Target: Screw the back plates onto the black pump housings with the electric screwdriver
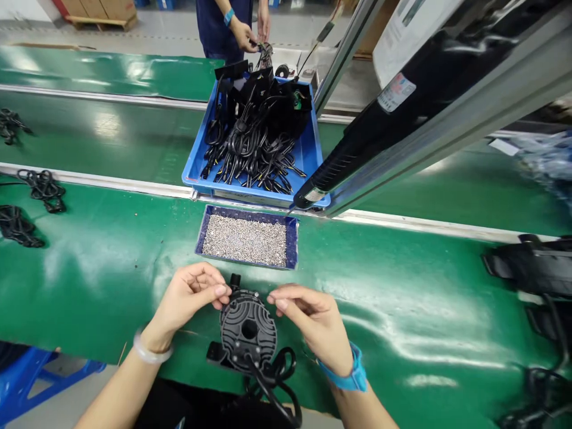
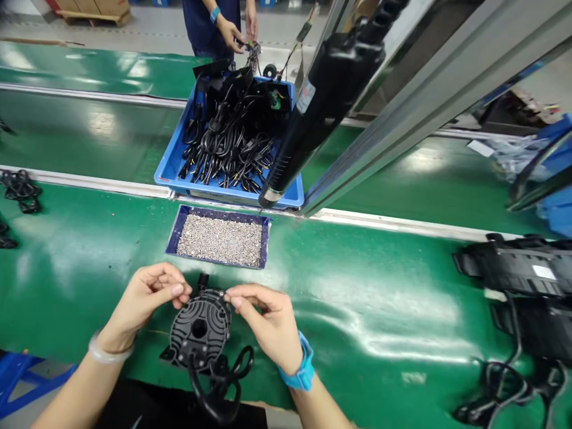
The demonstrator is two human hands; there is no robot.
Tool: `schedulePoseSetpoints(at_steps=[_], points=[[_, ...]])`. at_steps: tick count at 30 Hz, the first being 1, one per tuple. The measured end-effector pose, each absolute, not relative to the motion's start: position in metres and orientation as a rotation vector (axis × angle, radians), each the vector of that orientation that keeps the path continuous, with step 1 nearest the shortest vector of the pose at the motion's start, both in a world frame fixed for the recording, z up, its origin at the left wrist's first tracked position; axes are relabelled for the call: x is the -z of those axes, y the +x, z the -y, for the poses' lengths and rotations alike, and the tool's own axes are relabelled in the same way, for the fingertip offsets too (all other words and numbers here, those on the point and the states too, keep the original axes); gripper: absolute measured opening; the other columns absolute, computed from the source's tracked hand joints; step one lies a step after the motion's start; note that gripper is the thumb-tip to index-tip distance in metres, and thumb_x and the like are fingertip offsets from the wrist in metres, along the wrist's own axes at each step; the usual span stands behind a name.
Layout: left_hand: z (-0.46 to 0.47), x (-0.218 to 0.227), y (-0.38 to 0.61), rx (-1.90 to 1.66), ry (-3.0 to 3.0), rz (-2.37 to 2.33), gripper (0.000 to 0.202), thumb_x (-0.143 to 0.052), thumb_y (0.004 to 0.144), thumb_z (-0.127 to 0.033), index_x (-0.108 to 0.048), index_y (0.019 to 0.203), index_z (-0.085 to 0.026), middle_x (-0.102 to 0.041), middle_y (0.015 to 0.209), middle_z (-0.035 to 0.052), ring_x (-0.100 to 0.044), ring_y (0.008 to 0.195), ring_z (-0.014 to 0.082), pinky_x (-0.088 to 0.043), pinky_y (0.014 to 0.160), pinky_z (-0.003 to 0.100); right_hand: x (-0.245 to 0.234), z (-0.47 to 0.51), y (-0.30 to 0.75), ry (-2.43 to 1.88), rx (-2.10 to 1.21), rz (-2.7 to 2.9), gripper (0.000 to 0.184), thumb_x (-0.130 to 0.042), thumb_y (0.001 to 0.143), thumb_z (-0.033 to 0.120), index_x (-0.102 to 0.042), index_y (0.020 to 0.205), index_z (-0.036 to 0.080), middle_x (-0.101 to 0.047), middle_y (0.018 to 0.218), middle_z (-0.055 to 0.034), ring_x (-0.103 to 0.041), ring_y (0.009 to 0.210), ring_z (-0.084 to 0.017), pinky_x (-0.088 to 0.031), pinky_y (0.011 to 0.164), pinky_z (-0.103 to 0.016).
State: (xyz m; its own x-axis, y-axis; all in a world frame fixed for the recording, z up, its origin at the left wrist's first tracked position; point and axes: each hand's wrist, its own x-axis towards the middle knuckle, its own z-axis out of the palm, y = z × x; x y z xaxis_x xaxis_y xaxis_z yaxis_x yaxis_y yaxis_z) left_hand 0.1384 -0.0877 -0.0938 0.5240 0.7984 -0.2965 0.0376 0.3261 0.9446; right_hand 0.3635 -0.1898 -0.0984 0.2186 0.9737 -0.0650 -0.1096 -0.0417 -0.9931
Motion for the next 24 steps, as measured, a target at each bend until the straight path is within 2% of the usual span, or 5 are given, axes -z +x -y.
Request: schedulePoseSetpoints(at_steps=[3,6,10,18,24], points=[[0.088,0.090,0.137,-0.637,1.230,-0.920,0.020,-0.085,0.080,-0.035,-0.082,0.083,-0.015,-0.081,0.073,0.0090,-0.076,0.059,0.0174,-0.065,0.054,0.024,0.091,0.193,0.360,-1.330,-1.072,0.963,0.009,-0.075,0.085,0.019,-0.082,0.089,0.025,-0.082,0.079,-0.0032,-0.079,0.067,-0.017,-0.066,0.064,-0.024],[0.089,0.090,0.137,-0.699,1.288,-0.900,0.012,-0.085,0.081,-0.031,-0.085,0.083,-0.019,-0.080,0.071,0.0062,-0.075,0.058,0.0146,-0.063,0.054,0.019,0.088,0.196,0.358,-1.329,-1.041,1.026,0.010,-0.075,0.087,0.018,-0.081,0.090,0.025,-0.083,0.083,-0.0036,-0.081,0.075,-0.020,-0.068,0.071,-0.028],[0.090,0.091,0.143,-0.751,1.256,-0.893,0.006,-0.087,0.079,-0.029,-0.086,0.083,-0.024,-0.079,0.067,0.0031,-0.074,0.057,0.0122,-0.062,0.055,0.014,0.086,0.194,0.359,-1.274,-0.874,1.222,0.022,-0.077,0.085,0.009,-0.083,0.091,0.029,-0.083,0.087,-0.0008,-0.080,0.079,-0.019,-0.067,0.075,-0.032],[0.098,0.096,0.140,-0.732,1.194,-0.907,0.008,-0.084,0.082,-0.026,-0.086,0.089,-0.023,-0.081,0.072,0.0056,-0.077,0.058,0.0167,-0.065,0.055,0.020,0.086,0.204,0.363,-1.236,-0.656,1.498,0.055,-0.064,0.087,-0.002,-0.076,0.124,0.037,-0.082,0.104,-0.0014,-0.078,0.090,-0.021,-0.068,0.076,-0.039],[0.106,0.102,0.138,-0.785,1.485,-0.827,0.009,-0.079,0.086,-0.018,-0.086,0.087,-0.024,-0.082,0.084,0.0045,-0.078,0.078,0.0148,-0.064,0.074,0.020,0.105,0.227,0.353,-1.407,-0.667,1.455,0.056,-0.056,0.092,0.006,-0.068,0.137,0.036,-0.078,0.121,-0.0057,-0.076,0.106,-0.026,-0.068,0.087,-0.043]])
